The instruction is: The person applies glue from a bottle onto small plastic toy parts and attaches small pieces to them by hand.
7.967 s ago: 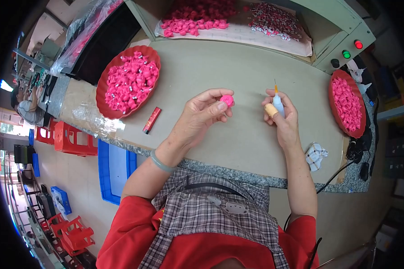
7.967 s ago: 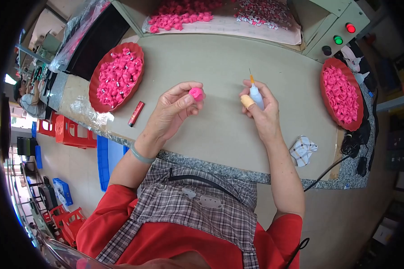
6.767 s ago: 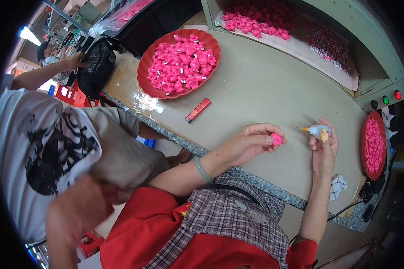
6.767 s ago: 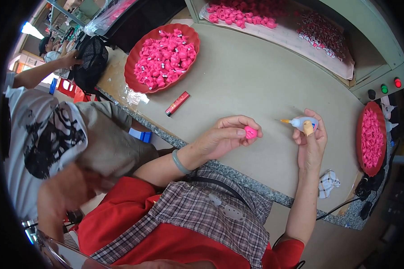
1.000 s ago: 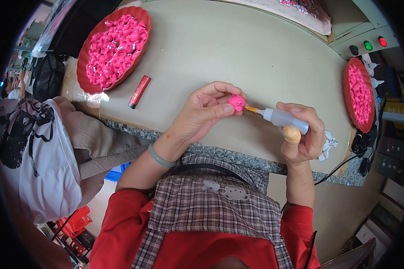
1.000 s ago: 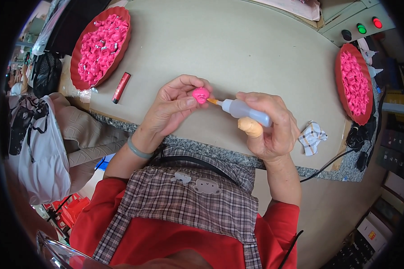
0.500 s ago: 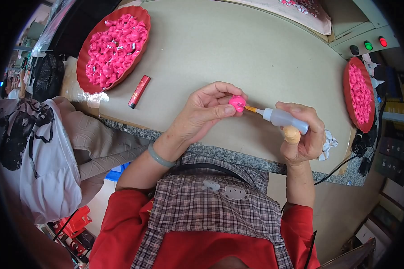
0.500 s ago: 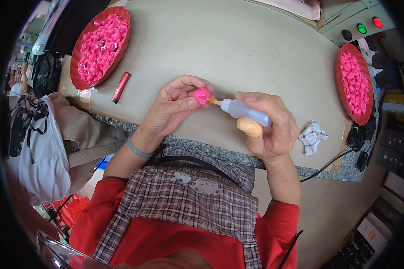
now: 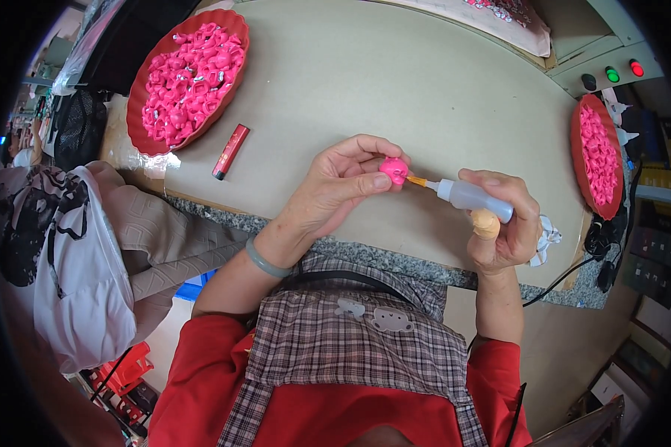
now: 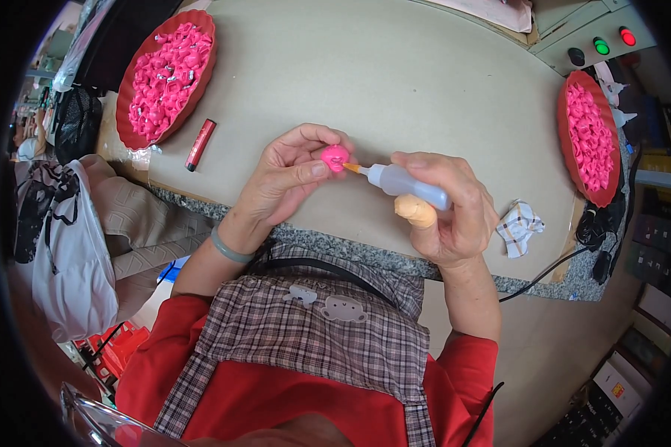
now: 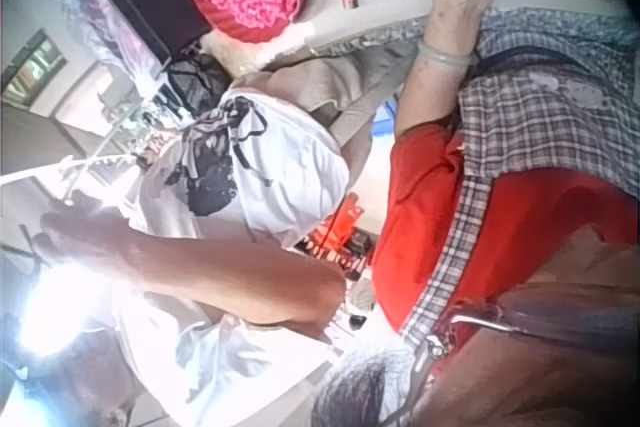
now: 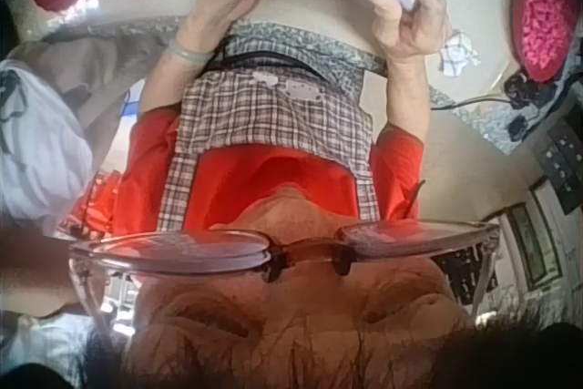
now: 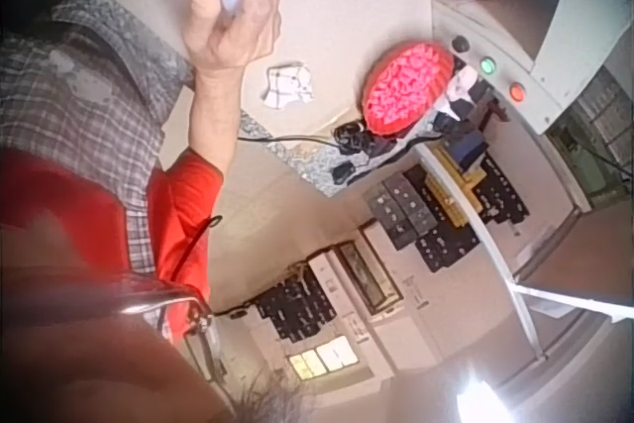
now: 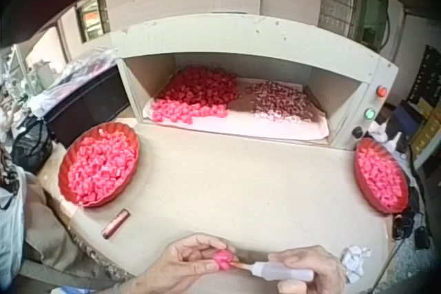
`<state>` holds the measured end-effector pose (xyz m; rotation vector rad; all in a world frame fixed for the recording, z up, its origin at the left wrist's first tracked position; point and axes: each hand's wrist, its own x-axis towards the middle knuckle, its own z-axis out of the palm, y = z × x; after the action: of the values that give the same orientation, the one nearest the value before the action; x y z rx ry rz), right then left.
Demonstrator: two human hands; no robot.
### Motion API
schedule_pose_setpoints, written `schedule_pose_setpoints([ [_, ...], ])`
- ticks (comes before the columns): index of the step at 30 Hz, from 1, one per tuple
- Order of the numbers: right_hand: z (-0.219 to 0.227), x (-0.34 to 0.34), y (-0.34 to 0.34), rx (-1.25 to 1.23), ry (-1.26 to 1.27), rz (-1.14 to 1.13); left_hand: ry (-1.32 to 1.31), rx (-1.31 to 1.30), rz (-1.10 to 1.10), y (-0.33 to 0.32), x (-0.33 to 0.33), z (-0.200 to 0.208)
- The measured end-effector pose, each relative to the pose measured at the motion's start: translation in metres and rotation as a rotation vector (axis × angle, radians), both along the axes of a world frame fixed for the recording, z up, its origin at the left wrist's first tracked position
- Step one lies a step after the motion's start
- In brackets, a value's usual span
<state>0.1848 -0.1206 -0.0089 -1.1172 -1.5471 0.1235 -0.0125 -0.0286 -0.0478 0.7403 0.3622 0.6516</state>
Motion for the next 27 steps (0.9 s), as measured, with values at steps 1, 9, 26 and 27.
schedule_pose_setpoints([
  [1, -0.0003, 0.0003, -0.0001, 0.0, 0.0, 0.001, 0.0, 0.0, 0.001, -0.0003, 0.0, 0.0002],
  [9, -0.0025, 0.0008, -0.0021, 0.005, 0.006, 0.002, -0.004, 0.014, -0.001, -0.001, 0.0001, -0.0014],
  [26, 0.0032, 0.005, 0.0001, 0.012, -0.108, 0.002, -0.009, 0.015, 0.0, 0.0004, 0.0003, -0.0006],
  [27, 0.0046, 0.0048, -0.001, -0.027, -0.151, 0.012, -0.007, 0.013, 0.0, 0.0003, -0.0003, -0.0005],
])
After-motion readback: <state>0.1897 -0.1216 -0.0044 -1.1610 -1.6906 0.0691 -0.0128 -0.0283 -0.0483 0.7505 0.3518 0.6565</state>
